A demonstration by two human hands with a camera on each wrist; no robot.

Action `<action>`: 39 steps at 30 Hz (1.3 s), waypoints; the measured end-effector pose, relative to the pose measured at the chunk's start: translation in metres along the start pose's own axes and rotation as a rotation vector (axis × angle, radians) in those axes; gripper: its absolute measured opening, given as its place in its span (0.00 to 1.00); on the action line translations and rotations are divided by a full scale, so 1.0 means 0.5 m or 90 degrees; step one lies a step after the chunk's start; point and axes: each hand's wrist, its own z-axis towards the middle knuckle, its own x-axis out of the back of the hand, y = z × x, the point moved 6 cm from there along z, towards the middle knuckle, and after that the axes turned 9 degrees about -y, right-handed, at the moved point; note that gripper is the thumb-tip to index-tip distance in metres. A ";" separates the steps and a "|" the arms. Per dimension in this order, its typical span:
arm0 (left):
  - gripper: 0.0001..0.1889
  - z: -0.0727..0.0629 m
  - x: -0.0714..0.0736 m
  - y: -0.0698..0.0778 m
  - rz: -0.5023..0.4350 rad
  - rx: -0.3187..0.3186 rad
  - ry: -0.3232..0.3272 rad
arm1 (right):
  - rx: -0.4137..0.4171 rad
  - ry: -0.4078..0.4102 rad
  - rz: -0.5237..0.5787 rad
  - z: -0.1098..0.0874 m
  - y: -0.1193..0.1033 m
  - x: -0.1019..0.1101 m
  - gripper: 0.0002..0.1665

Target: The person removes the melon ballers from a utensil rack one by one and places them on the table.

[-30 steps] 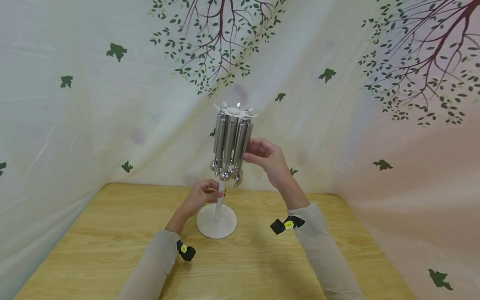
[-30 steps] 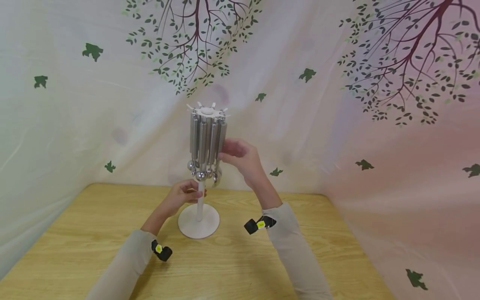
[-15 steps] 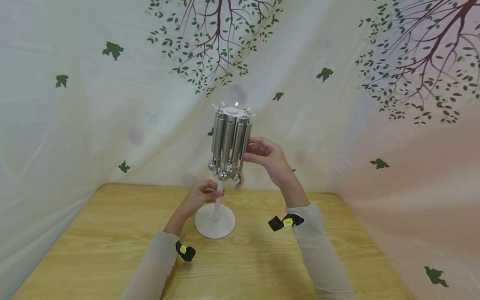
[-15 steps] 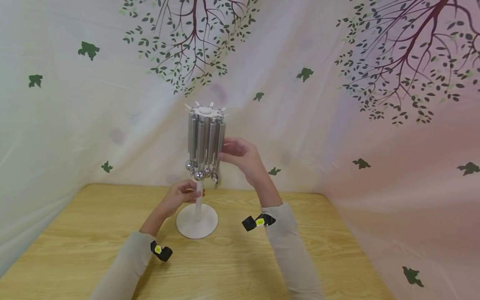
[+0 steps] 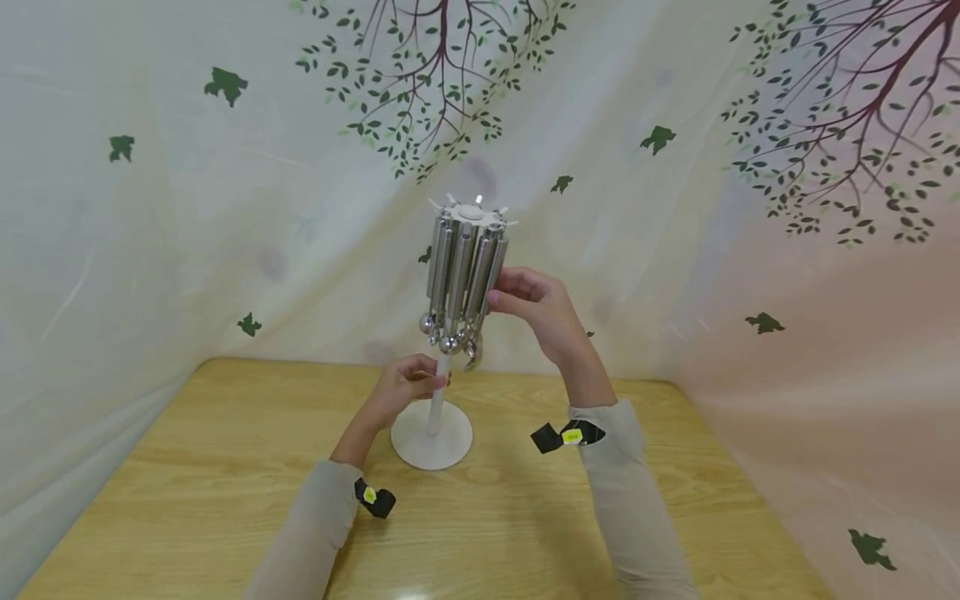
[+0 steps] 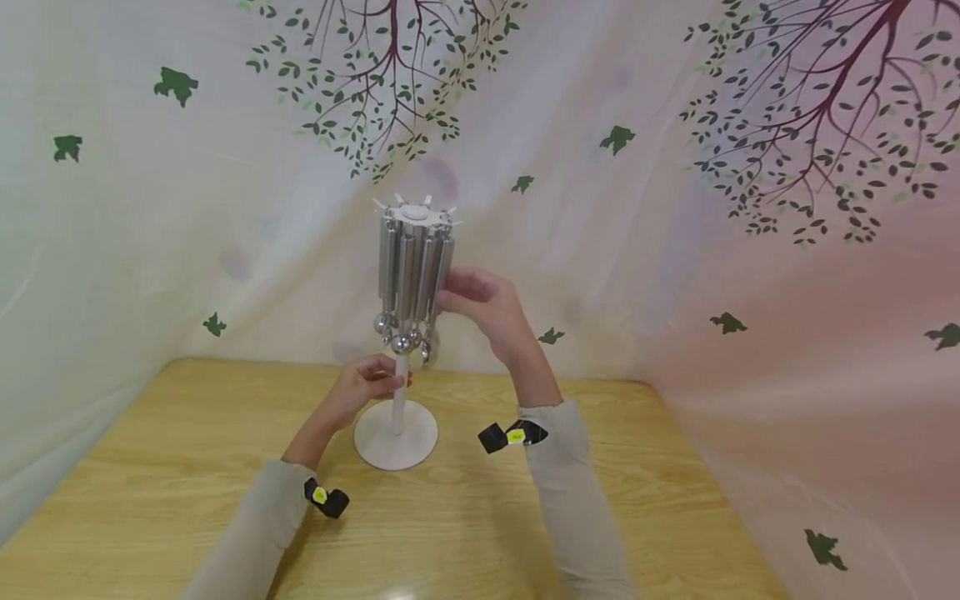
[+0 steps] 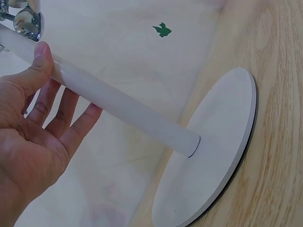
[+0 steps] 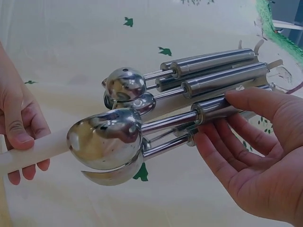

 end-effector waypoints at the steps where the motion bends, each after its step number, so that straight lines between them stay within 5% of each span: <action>1: 0.11 0.000 0.000 0.002 -0.002 -0.001 -0.001 | -0.002 0.004 -0.004 0.002 -0.001 0.001 0.18; 28: 0.13 -0.001 -0.001 0.004 -0.002 0.001 0.009 | 0.026 0.066 -0.001 -0.007 -0.044 0.035 0.16; 39: 0.13 -0.002 -0.001 0.004 0.003 0.001 0.008 | 0.019 0.075 0.022 -0.040 -0.013 0.061 0.16</action>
